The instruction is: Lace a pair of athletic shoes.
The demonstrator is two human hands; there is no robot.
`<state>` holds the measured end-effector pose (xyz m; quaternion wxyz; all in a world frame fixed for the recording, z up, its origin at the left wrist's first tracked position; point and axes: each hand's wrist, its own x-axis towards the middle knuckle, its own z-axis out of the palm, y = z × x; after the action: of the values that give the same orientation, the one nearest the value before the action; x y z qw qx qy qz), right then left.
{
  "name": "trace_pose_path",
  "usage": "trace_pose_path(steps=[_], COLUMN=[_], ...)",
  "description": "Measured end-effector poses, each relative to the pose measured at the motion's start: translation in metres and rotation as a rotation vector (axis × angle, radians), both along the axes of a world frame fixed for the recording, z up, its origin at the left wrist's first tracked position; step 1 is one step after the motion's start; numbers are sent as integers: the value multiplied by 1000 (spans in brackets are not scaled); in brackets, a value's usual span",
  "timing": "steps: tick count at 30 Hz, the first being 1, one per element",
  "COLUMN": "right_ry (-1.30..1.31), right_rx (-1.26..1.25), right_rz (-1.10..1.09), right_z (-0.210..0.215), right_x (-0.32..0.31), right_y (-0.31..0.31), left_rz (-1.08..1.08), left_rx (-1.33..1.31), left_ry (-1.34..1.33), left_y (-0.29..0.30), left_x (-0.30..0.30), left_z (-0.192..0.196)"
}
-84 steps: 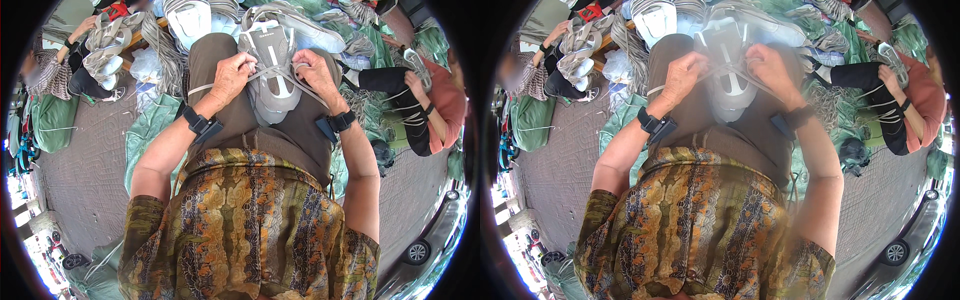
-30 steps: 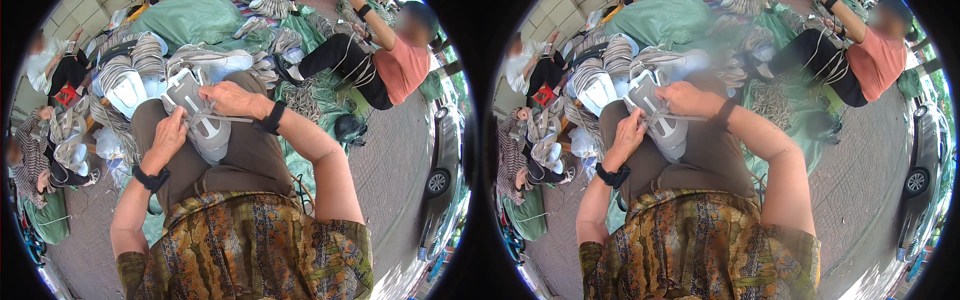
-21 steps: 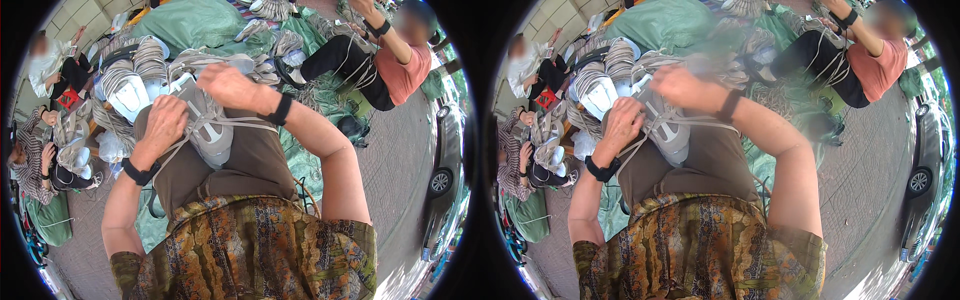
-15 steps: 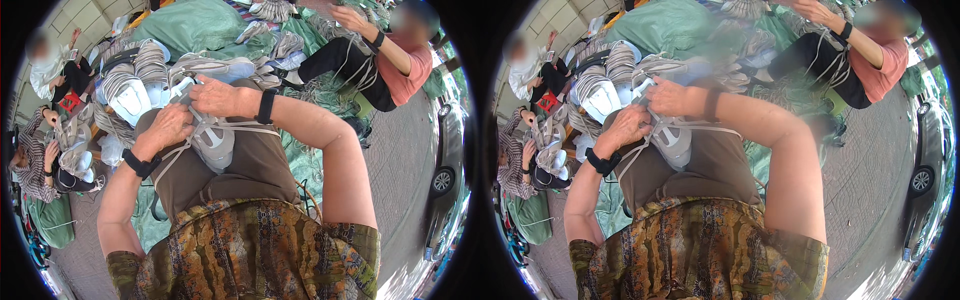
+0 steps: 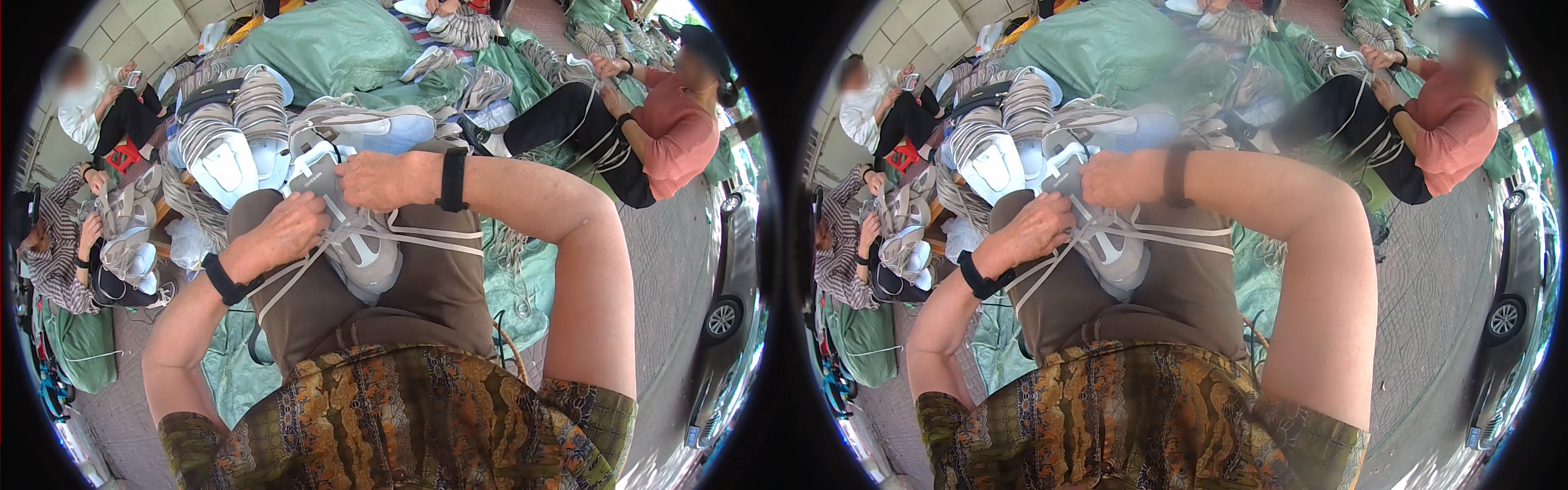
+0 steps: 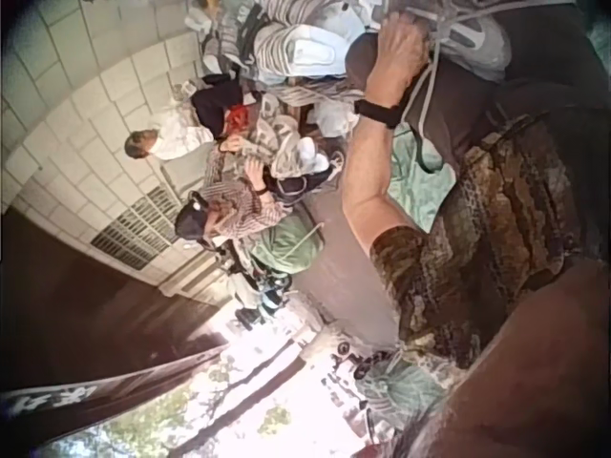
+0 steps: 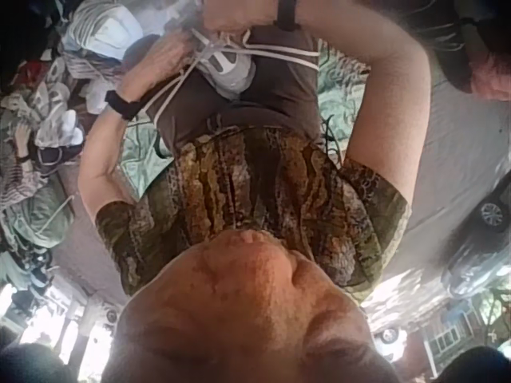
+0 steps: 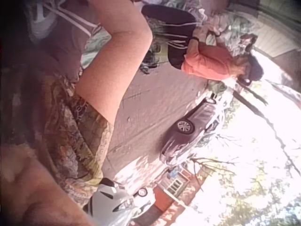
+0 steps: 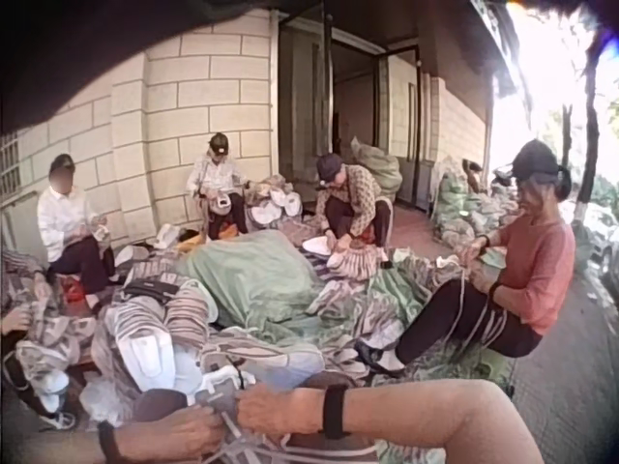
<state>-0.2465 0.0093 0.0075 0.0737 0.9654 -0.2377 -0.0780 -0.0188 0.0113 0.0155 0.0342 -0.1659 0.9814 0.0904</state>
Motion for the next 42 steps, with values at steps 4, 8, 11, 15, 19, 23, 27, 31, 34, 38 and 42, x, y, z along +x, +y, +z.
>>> trace_pose_path(steps=[4,8,11,15,19,23,27,31,34,38,42], right_ry=[-82,-34,-66,-10,95,69,30,-119,-212,-438,-1017], right_rx=[-95,-77,-1,83,104,167,181,183,125,135,400], right_rz=[145,171,110,5,-259,-377,-480,-560,-531,-559,-400], right_z=[-6,0,-3,6,-5,-5,-15,-22,-32,-40,-32], right_x=[-2,0,-2,6,30,33,32,38,36,41,31], right_y=[0,1,3,15,21,20,18,24,26,9,1], left_rz=[-4,3,12,115,312,351,446,497,481,555,462], left_rx=[-23,-45,-42,-28,-10,-70,-42,-34,-39,105,455], left_ry=[30,12,62,4,-78,2,39,98,214,402,606], left_y=[5,8,8,10,5,6,8,19,25,30,51], left_x=[2,2,1,-8,-19,-24,-26,-17,-5,-9,-26], left_z=[-4,-6,-10,-13,-24,-40,-39,-40,-46,-43,-53])
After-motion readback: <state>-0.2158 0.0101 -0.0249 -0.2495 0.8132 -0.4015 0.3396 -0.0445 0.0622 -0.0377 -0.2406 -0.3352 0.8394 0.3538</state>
